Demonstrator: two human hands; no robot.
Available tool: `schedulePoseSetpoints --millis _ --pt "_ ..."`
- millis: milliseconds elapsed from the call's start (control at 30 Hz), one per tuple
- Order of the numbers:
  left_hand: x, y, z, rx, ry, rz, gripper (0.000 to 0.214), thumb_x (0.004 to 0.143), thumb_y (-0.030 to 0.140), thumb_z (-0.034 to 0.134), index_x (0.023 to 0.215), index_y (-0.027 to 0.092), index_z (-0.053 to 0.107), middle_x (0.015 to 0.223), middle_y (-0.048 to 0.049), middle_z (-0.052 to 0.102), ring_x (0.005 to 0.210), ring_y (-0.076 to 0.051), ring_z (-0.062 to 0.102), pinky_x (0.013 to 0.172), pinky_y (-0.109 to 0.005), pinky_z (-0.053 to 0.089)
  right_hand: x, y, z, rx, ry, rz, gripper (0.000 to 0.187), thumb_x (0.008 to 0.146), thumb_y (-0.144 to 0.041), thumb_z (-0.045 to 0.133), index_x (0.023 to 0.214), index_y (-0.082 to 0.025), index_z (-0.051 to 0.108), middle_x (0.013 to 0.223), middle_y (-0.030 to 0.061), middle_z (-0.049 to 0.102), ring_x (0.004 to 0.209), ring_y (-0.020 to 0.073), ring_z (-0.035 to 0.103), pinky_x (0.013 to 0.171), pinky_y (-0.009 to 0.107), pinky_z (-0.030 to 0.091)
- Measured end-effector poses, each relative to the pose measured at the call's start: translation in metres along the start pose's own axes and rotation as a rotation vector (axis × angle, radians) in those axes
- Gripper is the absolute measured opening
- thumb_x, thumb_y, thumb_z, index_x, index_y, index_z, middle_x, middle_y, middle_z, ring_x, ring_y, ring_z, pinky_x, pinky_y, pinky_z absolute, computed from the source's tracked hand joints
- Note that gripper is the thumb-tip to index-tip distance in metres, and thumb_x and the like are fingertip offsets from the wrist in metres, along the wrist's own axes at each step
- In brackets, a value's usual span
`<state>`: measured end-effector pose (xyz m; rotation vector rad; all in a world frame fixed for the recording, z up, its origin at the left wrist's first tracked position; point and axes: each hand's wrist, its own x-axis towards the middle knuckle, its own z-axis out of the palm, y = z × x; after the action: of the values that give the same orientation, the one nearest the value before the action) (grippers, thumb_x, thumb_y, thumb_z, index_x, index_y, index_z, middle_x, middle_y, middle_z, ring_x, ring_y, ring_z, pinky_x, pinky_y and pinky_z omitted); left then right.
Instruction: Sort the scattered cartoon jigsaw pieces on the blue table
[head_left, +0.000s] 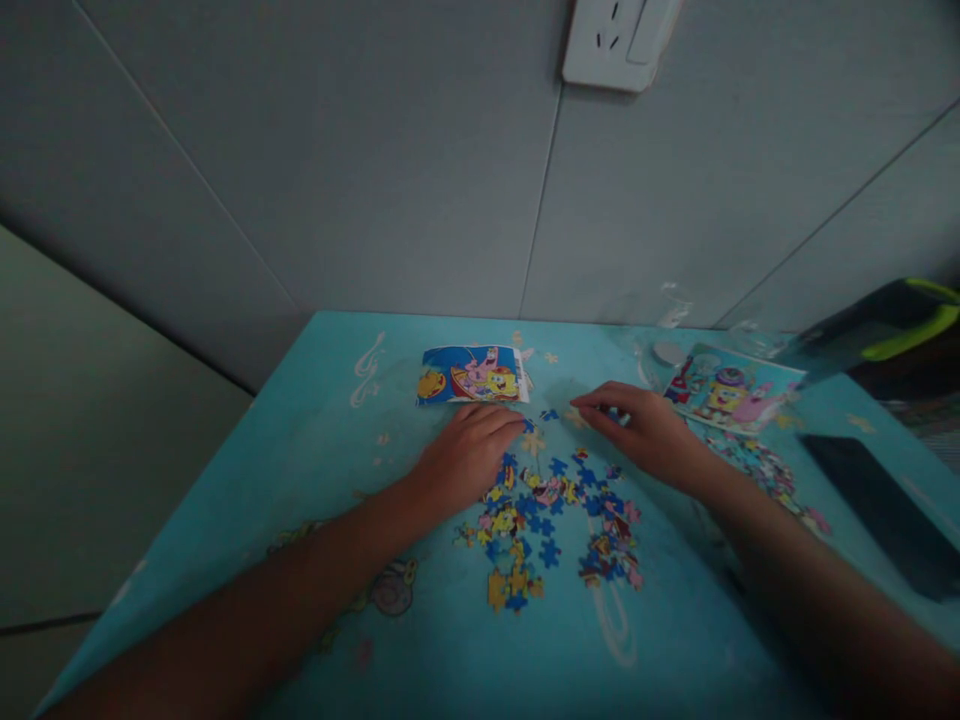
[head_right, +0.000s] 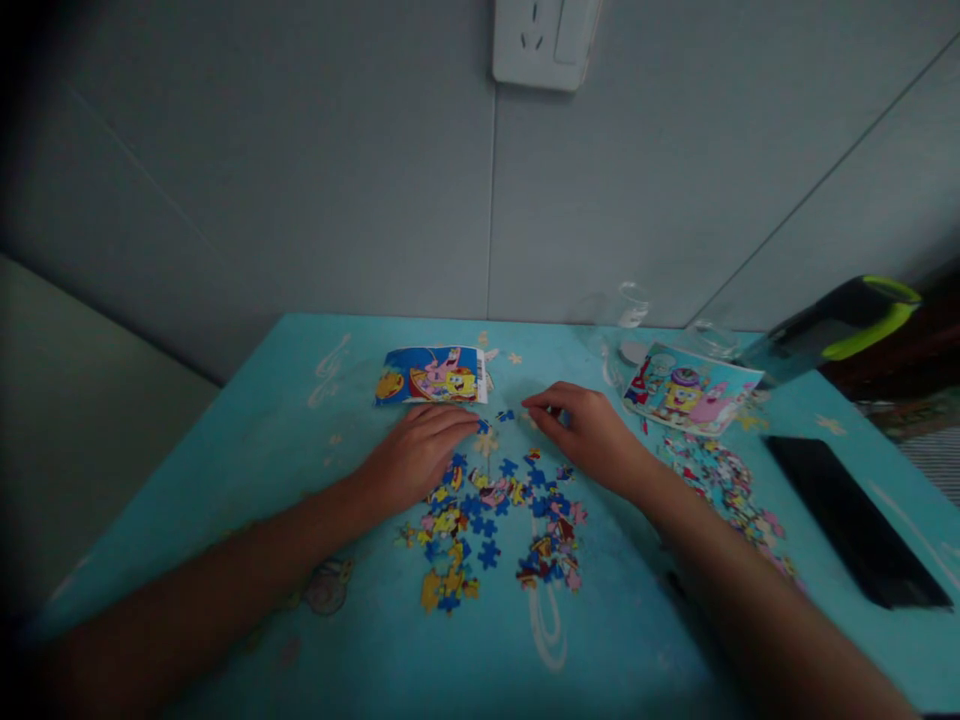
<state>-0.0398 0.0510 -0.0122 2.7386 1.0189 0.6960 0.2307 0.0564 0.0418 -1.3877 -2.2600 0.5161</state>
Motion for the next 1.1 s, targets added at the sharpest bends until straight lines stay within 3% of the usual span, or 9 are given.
schedulePoseSetpoints --millis 200,400,567,667,867,1100 --pt "-0.001 -0.003 0.002 -0.018 0.034 0.006 0.045 0.087 -0.001 0.049 0.128 0.017 0.059 0.127 -0.0088 0.062 0.122 -0.022 0.054 0.104 -0.045 0.045 -0.037 -0.002 0.011 0.075 0.010 0.034 0.025 0.097 -0.032 0.051 0.107 -0.023 0.072 0.100 0.0060 0.073 0.085 0.0186 0.068 0.073 0.030 0.054" --pt "-0.002 -0.008 0.001 -0.072 0.117 0.027 0.043 0.088 -0.003 0.044 0.121 0.018 0.062 0.123 -0.0081 0.063 0.118 -0.021 0.057 0.100 -0.046 0.048 -0.041 -0.001 0.018 -0.024 0.022 -0.088 0.025 0.098 -0.029 0.050 0.109 -0.021 0.071 0.096 0.0076 0.073 0.088 0.0214 0.066 0.083 0.038 0.052" --pt "-0.004 -0.008 -0.016 -0.061 0.158 0.029 0.037 0.091 -0.002 0.041 0.115 0.016 0.064 0.117 -0.0082 0.065 0.112 -0.020 0.059 0.097 -0.043 0.050 -0.043 0.003 0.017 -0.076 0.069 -0.097 0.026 0.098 -0.027 0.048 0.109 -0.019 0.070 0.098 0.0084 0.073 0.088 0.0227 0.066 0.083 0.039 0.052" --pt "-0.013 -0.003 -0.026 0.005 0.106 0.029 0.032 0.093 0.004 0.045 0.117 0.015 0.063 0.114 -0.0090 0.066 0.110 -0.021 0.059 0.097 -0.043 0.049 -0.045 0.002 0.019 -0.079 0.063 -0.114 0.026 0.099 -0.027 0.048 0.110 -0.020 0.070 0.096 0.0079 0.073 0.087 0.0226 0.067 0.084 0.039 0.051" --pt "-0.034 0.017 -0.032 0.116 -0.118 0.063 0.030 0.094 0.014 0.052 0.121 0.017 0.063 0.116 -0.0095 0.064 0.108 -0.023 0.057 0.096 -0.044 0.045 -0.043 -0.001 0.024 -0.086 0.042 -0.117 0.025 0.098 -0.029 0.050 0.110 -0.022 0.071 0.097 0.0079 0.074 0.088 0.0237 0.067 0.083 0.040 0.051" --pt "-0.038 0.023 -0.041 0.112 -0.219 0.140 0.031 0.093 0.021 0.054 0.123 0.018 0.062 0.121 -0.0083 0.064 0.110 -0.025 0.055 0.097 -0.045 0.041 -0.044 0.001 0.025 -0.090 0.030 -0.119 0.026 0.099 -0.030 0.049 0.112 -0.023 0.069 0.095 0.0066 0.073 0.086 0.0222 0.066 0.083 0.041 0.051"
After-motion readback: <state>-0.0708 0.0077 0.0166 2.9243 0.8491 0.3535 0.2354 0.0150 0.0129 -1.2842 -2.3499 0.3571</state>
